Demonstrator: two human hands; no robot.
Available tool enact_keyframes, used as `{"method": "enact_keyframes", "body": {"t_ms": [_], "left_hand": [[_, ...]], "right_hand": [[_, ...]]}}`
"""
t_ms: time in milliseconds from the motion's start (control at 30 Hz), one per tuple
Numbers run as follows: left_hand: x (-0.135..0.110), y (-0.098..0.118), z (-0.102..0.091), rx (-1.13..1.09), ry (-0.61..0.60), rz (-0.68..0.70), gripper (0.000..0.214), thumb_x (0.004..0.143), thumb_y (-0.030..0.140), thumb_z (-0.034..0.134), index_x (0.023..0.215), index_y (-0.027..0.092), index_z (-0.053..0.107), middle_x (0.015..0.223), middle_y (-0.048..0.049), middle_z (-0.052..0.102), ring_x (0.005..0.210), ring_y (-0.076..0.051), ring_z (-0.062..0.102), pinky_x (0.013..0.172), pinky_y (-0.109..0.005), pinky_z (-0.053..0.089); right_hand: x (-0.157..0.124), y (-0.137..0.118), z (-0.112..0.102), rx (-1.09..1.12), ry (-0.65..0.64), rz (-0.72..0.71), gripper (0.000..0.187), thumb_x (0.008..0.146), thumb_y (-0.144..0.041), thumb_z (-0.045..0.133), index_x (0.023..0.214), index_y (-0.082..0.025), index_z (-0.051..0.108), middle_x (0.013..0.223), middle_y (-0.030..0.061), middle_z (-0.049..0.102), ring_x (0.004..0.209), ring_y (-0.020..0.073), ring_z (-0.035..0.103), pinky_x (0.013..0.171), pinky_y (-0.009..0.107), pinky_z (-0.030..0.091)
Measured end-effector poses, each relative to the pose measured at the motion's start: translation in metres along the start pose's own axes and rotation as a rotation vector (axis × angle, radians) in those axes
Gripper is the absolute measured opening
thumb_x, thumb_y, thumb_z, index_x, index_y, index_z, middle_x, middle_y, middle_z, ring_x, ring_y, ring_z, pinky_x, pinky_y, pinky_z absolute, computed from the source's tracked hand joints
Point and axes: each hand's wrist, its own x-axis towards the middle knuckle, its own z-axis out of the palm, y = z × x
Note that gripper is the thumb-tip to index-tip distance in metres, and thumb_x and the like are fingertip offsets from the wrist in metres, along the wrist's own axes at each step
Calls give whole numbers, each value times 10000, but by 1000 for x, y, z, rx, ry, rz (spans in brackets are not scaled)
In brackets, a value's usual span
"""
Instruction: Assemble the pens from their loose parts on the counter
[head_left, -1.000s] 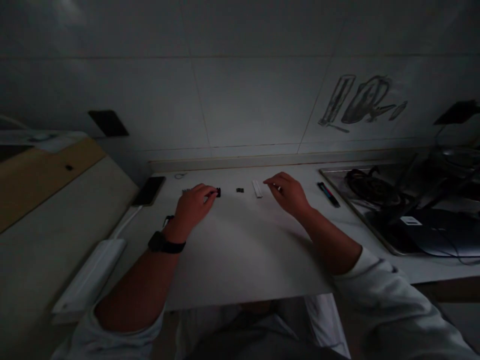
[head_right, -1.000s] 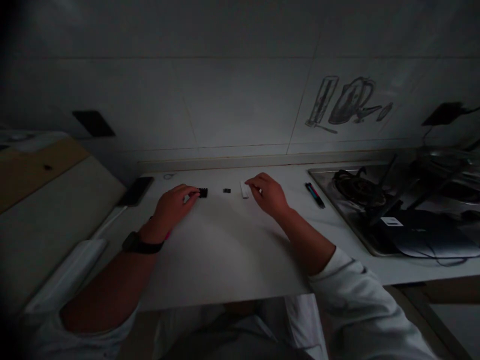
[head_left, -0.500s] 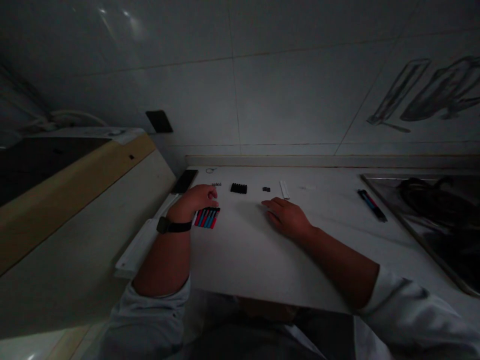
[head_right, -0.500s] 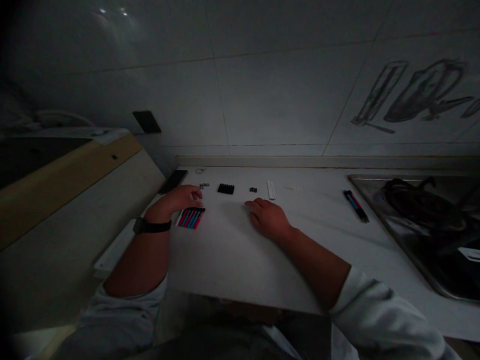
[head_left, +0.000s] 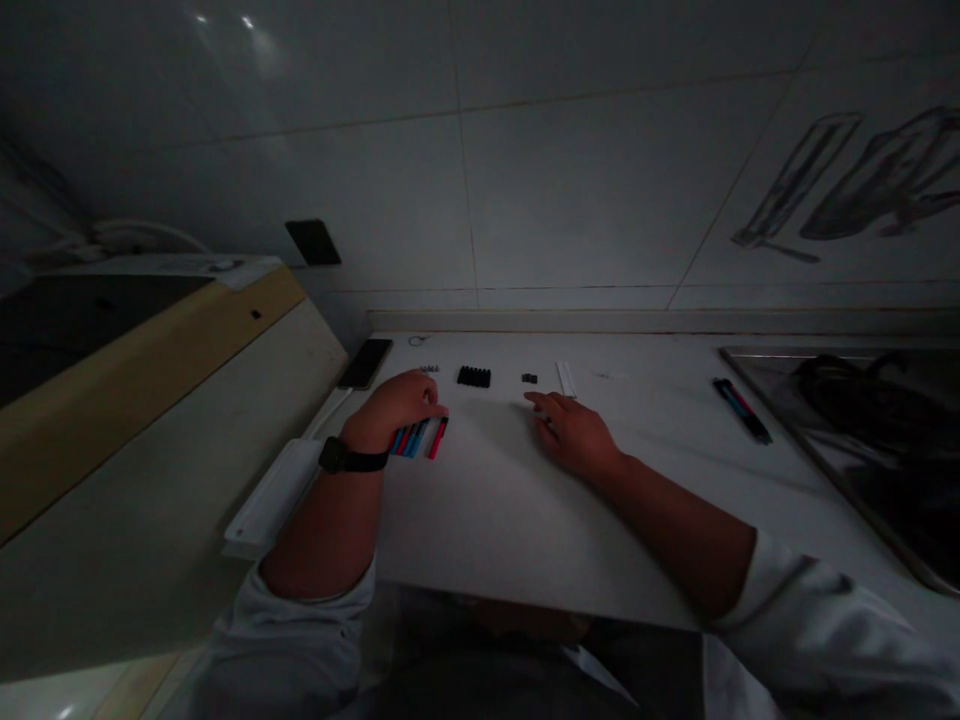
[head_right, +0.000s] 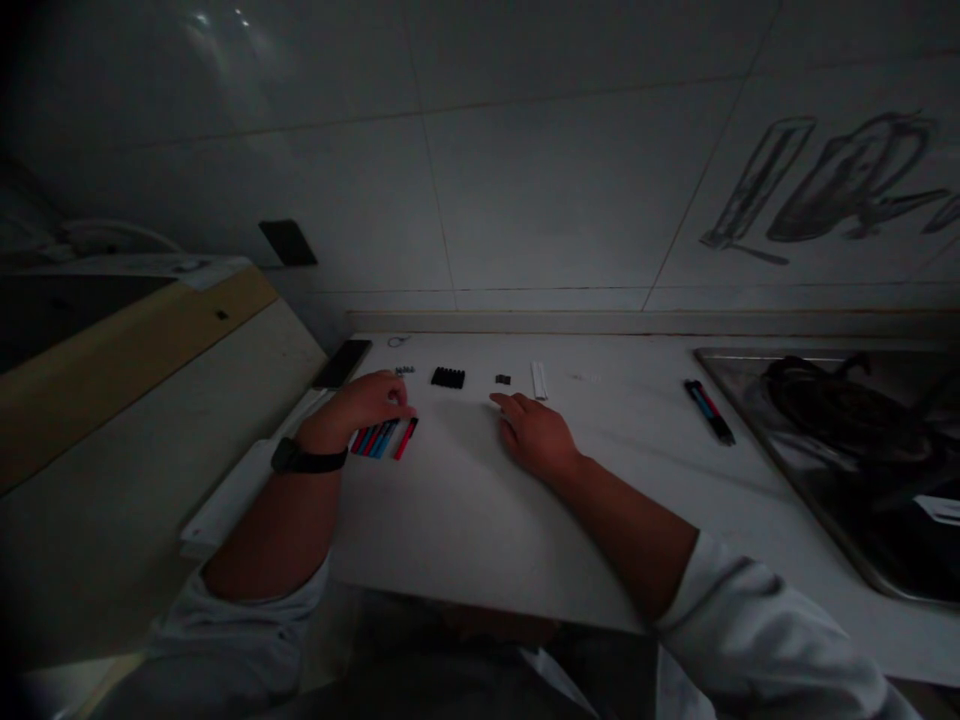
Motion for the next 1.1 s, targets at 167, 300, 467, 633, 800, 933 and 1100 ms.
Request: {"method": "enact_keyframes", "body": {"t_ms": [167, 300, 467, 633, 800, 933, 1100], "left_hand": [[-12, 21, 3, -16, -184, 13, 258, 719, 463, 793, 660, 218, 734, 671, -38, 670, 621, -183, 589, 586, -300, 388], [-12, 58, 20, -63, -115, 243, 104, 797, 301, 698, 856, 237, 755, 914, -60, 729, 778, -208, 648, 671, -320, 442], [-9, 90, 35, -25, -60, 452, 88, 862, 210, 643, 928, 225, 700, 937, -61, 711, 835, -229, 652, 723, -346, 458], [-6, 93, 38, -77, -2, 494, 106, 909, 190, 626, 982, 221, 696, 991, -58, 693, 883, -217, 657, 791, -340, 486], [-5, 101, 37, -239, 78, 512, 160, 960, 186, 601, 1082, 227, 697, 1086, -59, 670, 1001, -202, 660, 883, -330, 520], [-5, 109, 39, -509, 209, 435, 275, 950, 163, 638, 1220, 214, 650, 1158, -77, 685, 1041, -190, 665, 953, -349, 529], [2, 114, 50, -1095, 194, 229, 394, 867, 236, 768, 1220, 175, 602, 1047, -75, 703, 920, -160, 678, 867, -314, 549]], "right_hand": [[0, 0, 1, -2, 3, 1, 465, 1023, -270, 476, 1482, -240, 544, 1265, 124, 708, 1044, 257, 696, 858, 370, 543], [-1, -1, 2, -1, -4, -19, 402, 1029, -273, 473, 1403, -240, 617, 1262, 113, 713, 1058, 257, 695, 862, 368, 547], [-1, 0, 3, 16, -2, -61, 354, 1031, -270, 495, 1343, -235, 658, 1236, 102, 716, 1074, 243, 687, 895, 353, 536], [-1, -3, 1, 32, -23, -144, 265, 1014, -312, 570, 1204, -217, 728, 1153, 105, 723, 1026, 241, 678, 894, 358, 521], [0, -7, 3, 40, -21, -170, 215, 999, -323, 608, 1094, -199, 756, 1074, 102, 730, 964, 235, 673, 893, 366, 507], [1, -3, 8, 156, 29, -147, 185, 985, -293, 623, 1076, -195, 751, 1066, 94, 730, 976, 221, 676, 907, 355, 509], [2, 0, 13, 392, 134, -138, 124, 968, -273, 648, 1020, -204, 737, 992, 76, 720, 913, 199, 679, 865, 340, 527]]}}
